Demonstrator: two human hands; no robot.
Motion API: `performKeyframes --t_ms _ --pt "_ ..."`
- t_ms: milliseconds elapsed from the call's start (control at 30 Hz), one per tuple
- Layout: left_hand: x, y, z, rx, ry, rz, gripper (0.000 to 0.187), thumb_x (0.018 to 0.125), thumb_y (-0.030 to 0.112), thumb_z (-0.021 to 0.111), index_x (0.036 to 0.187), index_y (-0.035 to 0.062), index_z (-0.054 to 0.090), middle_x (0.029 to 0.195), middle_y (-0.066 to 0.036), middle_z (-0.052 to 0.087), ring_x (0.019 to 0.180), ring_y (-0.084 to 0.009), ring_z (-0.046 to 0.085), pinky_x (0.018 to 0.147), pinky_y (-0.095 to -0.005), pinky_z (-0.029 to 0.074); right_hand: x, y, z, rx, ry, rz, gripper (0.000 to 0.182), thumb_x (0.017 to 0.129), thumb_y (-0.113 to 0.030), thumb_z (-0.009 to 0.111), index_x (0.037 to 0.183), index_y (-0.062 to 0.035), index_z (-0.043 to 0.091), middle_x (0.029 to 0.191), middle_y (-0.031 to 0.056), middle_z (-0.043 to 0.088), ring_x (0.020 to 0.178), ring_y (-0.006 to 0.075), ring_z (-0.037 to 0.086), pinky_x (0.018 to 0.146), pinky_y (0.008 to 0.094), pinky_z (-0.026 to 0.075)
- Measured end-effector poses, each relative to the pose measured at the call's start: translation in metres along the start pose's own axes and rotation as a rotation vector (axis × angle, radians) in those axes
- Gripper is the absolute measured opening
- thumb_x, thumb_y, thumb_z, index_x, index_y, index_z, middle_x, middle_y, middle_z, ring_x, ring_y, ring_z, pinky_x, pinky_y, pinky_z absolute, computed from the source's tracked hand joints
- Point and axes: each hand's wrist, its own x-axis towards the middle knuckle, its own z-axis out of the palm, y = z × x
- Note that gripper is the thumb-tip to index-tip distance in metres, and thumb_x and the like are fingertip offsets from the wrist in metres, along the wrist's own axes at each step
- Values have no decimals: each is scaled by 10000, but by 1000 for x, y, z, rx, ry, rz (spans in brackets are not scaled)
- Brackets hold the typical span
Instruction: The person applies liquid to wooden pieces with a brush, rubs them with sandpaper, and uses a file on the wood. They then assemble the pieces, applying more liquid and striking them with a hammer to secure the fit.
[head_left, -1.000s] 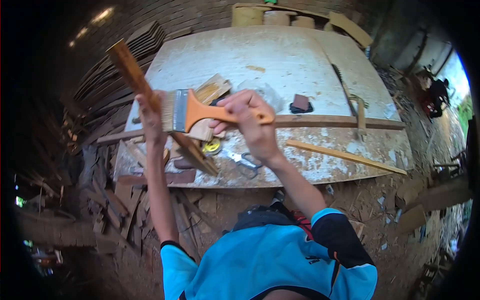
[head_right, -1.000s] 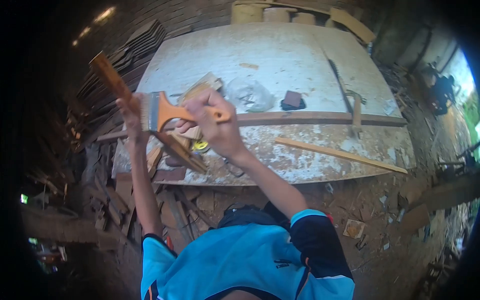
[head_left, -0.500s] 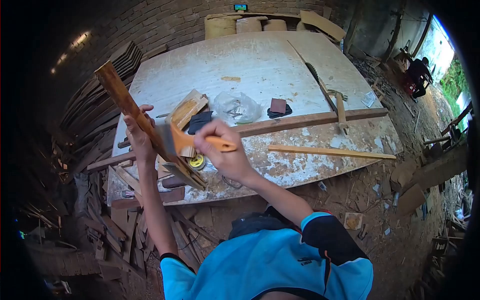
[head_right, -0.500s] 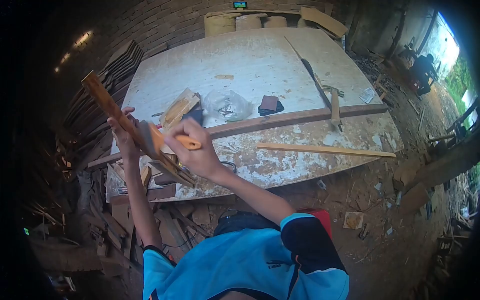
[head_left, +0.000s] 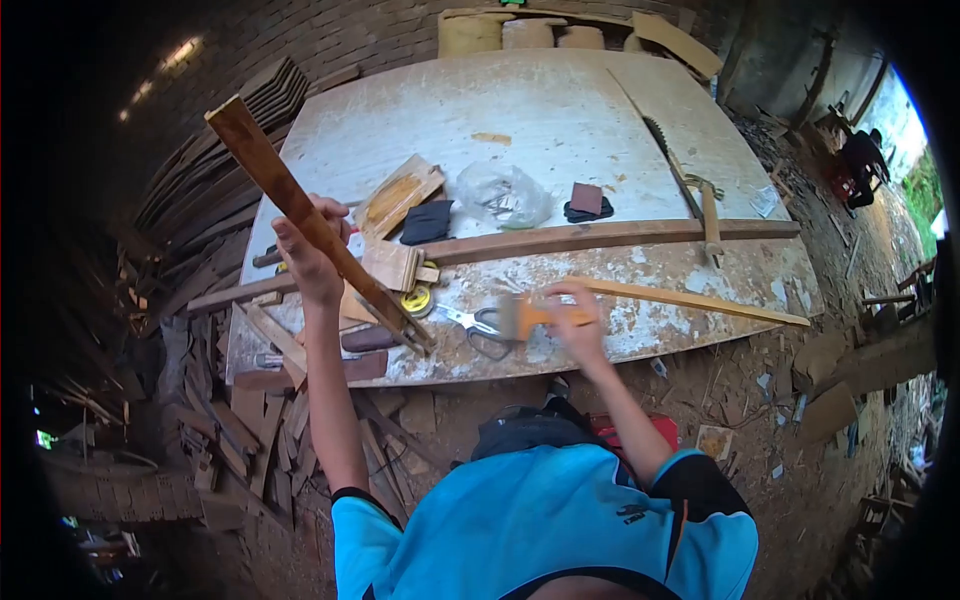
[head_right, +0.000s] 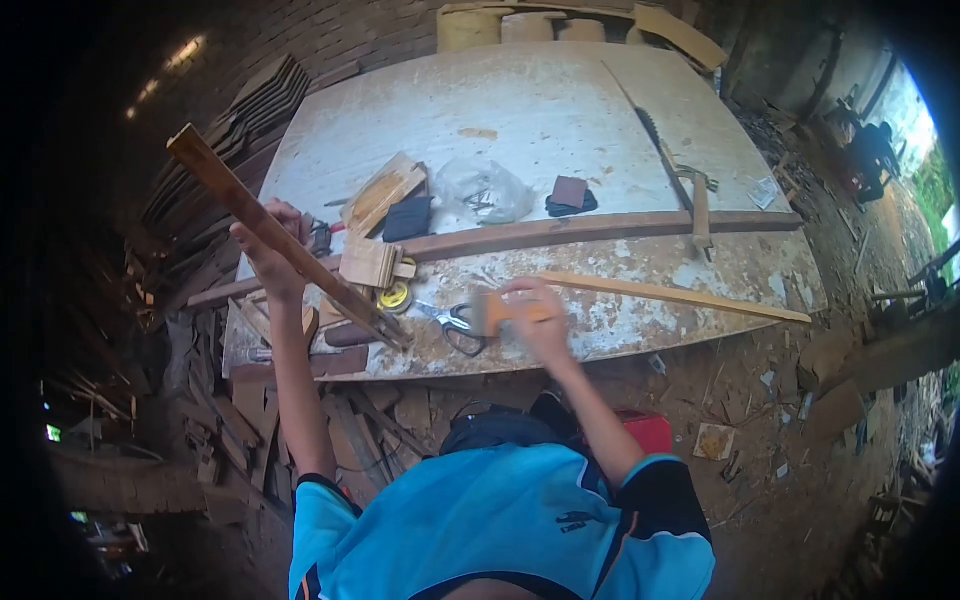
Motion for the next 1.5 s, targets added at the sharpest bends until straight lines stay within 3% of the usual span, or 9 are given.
performKeyframes --t_ms 67,367,633,733,933,1167,1267,1400,1500 --pt "1 2 -3 -39 -63 8 752 781 752 338 738 23 519 577 20 341 493 -87 312 461 -245 272 -2 8 -48 112 302 122 205 822 -88 571 1020 -63 526 1004 40 559 681 85 563 404 151 426" --pt "8 -8 2 -72 -67 31 679 830 703 304 737 47 451 656 -21 373 548 -115 343 467 -250 289 -27 1 -216 86 851 -65 244 843 -90 598 1076 -57 534 758 45 596 479 57 477 375 165 339" --pt "10 -25 6 -213 -260 -8 686 768 744 390 763 64 478 653 -21 407 512 -103 347 436 -228 268 -26 33 -205 -648 582 -31 188 790 -98 598 967 -36 598 861 58 622 783 117 590 713 254 461" --pt "-4 -37 2 -183 -397 -127 449 819 497 566 763 60 481 640 -9 426 534 -110 445 476 -236 379 -22 9 -200 -561 260 416 227 759 -76 596 982 -35 606 809 95 642 769 189 621 711 296 471" --pt "-20 -56 31 281 -348 -413 139 786 102 648 792 36 526 622 10 505 546 -60 495 494 -223 403 -17 48 -161 -1018 67 -6 336 674 8 584 1009 -16 606 960 177 635 876 323 621 767 380 488" --pt "-59 -101 72 576 -599 -775 321 737 164 667 1002 3 582 645 -47 553 579 -158 534 552 -312 422 23 -2 -121 -593 -64 242 167 772 -31 567 918 -28 647 910 171 651 801 336 638 675 347 506" --pt "-102 -124 75 703 -723 -1045 430 706 223 675 1071 17 580 785 -148 587 748 -258 576 734 -350 460 14 44 -124 -677 -25 -87 158 784 -63 580 924 -35 647 911 161 656 800 328 642 689 352 507" --pt "-156 -179 53 796 -708 -810 460 695 182 650 1105 -9 566 946 -220 546 937 -323 515 863 -378 423 6 21 -96 -481 -327 159 139 779 -59 607 912 -27 634 941 158 648 843 320 633 723 334 494" --pt "-166 -168 52 821 -631 -759 430 698 164 634 1086 -11 579 986 -224 516 1039 -346 458 898 -376 404 25 34 -112 -548 -88 1 134 788 -47 597 917 -20 620 945 152 642 855 302 633 721 326 487"
